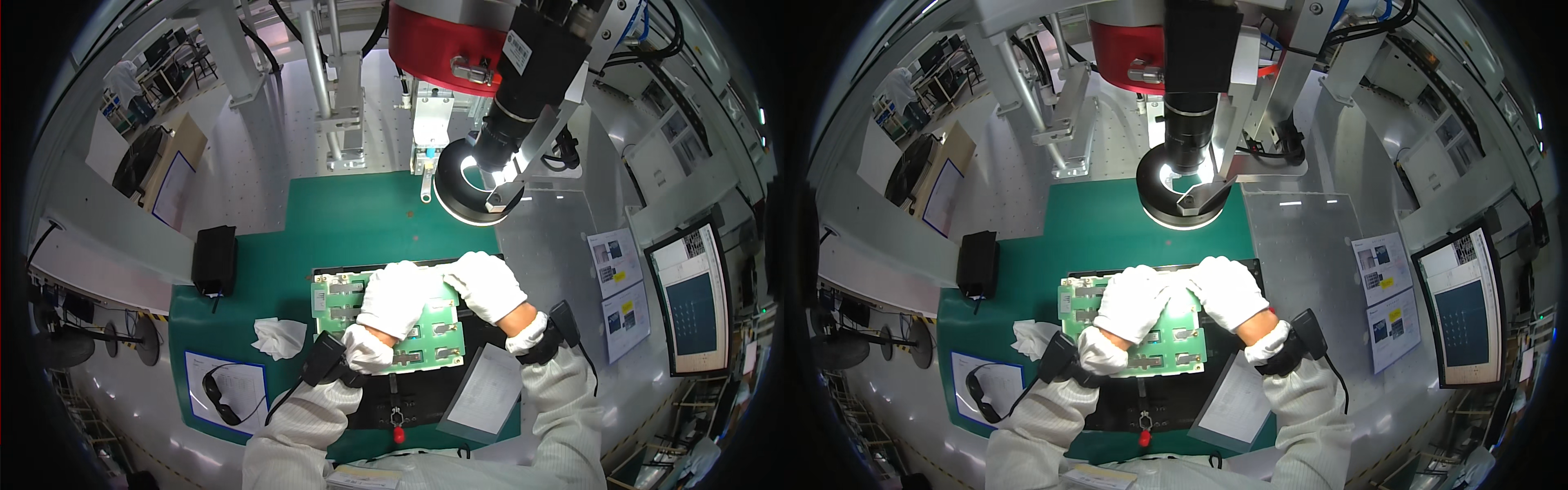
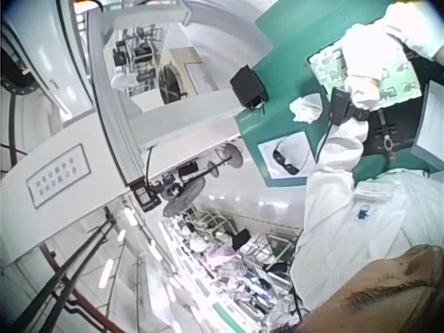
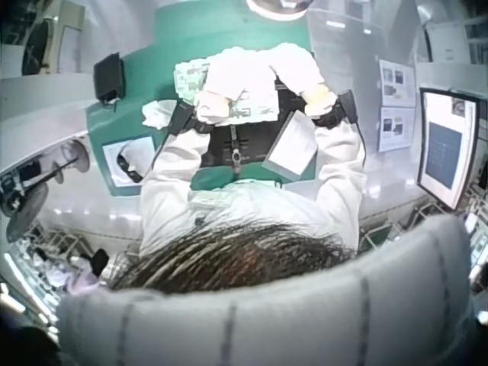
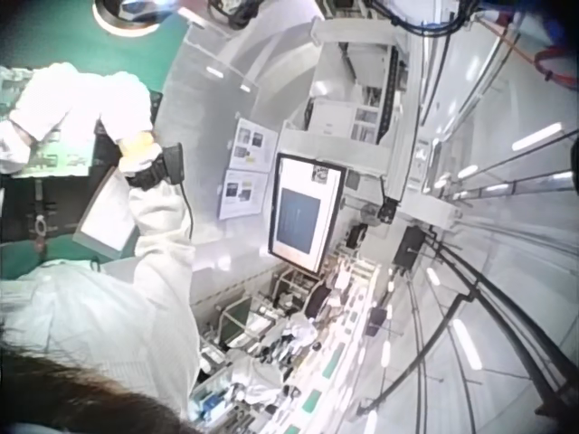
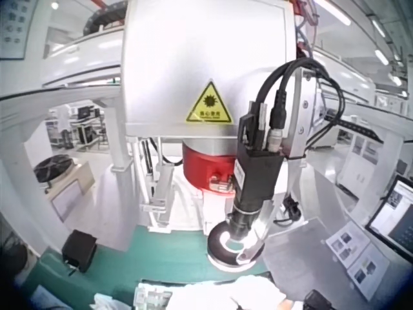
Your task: The person carries a battery pack and a document to a workstation, places the battery pack onto a fixture, and secures it with a lever. After putting on safety glasses, they press down on the components by hand and activate a machine that moves over the battery pack.
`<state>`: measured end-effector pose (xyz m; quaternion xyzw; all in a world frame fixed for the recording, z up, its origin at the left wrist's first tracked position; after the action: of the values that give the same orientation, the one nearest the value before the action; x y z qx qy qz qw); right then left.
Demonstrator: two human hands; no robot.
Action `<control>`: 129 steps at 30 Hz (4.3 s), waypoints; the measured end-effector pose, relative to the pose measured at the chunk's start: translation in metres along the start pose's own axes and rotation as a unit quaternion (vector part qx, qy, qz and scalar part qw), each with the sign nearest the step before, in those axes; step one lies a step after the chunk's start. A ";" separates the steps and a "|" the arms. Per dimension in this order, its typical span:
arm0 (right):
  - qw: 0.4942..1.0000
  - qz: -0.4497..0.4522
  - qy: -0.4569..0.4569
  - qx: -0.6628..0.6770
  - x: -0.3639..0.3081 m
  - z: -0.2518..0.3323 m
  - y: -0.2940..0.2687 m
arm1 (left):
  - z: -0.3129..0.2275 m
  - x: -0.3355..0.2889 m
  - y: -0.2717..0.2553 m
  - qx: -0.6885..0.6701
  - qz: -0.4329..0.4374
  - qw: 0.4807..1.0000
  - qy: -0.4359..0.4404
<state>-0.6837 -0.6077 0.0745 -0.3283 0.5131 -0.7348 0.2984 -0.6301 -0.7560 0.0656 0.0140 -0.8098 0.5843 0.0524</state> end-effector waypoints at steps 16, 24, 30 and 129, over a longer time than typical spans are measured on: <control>0.985 0.011 -0.165 -0.044 0.016 -0.002 0.006 | -0.006 0.017 0.013 0.048 0.029 0.998 0.043; 0.970 0.033 -0.241 -0.030 0.020 -0.006 0.001 | -0.015 0.022 0.017 0.080 0.008 0.994 0.080; 0.968 0.000 -0.250 -0.022 0.018 -0.002 0.000 | -0.012 0.020 0.015 0.066 -0.001 0.994 0.083; 0.994 0.091 -0.060 -0.006 -0.081 0.060 0.000 | -0.042 -0.088 0.019 -0.068 -0.022 0.984 0.165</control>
<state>-0.5868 -0.5782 0.0759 -0.3254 0.5263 -0.6804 0.3927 -0.5413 -0.7134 0.0521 -0.0686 -0.8276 0.5205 0.1988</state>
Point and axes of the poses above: each hand's wrist, its own x-axis towards the middle knuckle, its own y-axis out of the palm, z = x × y, the point moved 4 cm from there along x, towards the middle knuckle, and after that the axes turned 5 degrees about -y, right-handed, at the moved point
